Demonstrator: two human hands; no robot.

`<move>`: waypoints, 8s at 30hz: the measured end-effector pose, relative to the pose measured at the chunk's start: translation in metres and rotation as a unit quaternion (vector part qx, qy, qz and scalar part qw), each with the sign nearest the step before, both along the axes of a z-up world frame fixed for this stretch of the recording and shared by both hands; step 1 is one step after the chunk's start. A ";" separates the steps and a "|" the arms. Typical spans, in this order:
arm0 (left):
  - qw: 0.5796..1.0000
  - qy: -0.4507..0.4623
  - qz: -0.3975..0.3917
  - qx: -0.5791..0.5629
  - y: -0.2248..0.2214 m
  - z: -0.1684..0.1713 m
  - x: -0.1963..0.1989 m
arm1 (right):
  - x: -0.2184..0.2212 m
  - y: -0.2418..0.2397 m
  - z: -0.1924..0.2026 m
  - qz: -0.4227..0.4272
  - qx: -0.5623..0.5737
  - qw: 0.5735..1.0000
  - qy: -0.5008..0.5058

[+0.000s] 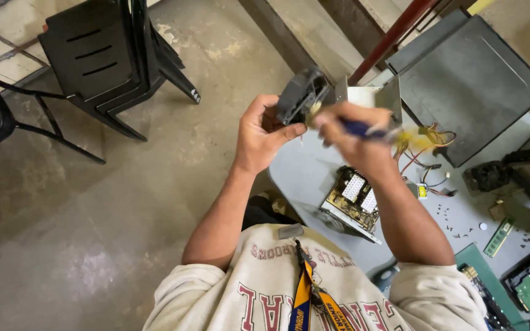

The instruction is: A person uses a small brush to clean dust from a computer fan and then from a metal power supply enclosure on a repair bench.

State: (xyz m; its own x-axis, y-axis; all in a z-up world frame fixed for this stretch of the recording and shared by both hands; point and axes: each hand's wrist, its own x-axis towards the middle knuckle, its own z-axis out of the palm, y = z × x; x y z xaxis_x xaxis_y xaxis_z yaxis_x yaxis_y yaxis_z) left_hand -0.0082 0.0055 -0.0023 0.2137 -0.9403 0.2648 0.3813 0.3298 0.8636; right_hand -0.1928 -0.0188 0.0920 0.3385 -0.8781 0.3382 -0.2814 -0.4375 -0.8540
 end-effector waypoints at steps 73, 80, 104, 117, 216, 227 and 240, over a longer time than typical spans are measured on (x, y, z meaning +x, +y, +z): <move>0.987 -0.143 -0.031 0.060 -0.032 -0.003 0.014 | -0.030 -0.077 0.027 0.222 -0.166 0.957 0.087; 0.979 -0.158 0.012 0.129 -0.032 -0.004 0.006 | -0.038 -0.074 -0.016 0.051 -0.213 0.966 0.141; 0.964 -0.085 0.013 0.252 -0.053 -0.113 0.053 | 0.010 0.022 -0.147 -0.124 0.213 0.940 -0.238; 0.935 -0.058 -0.168 0.306 -0.044 -0.139 0.101 | -0.015 -0.007 -0.203 -0.355 0.035 0.934 0.000; 0.813 0.495 -0.305 -0.033 -0.162 0.010 0.005 | -0.039 -0.053 -0.010 -0.118 -0.100 0.986 -0.064; 0.826 0.481 -0.285 -0.073 -0.171 0.012 0.022 | -0.003 -0.038 -0.039 0.049 -0.021 0.997 0.057; 0.748 0.495 -0.428 -0.107 -0.165 -0.022 0.001 | -0.033 -0.059 -0.014 -0.156 -0.153 0.968 -0.119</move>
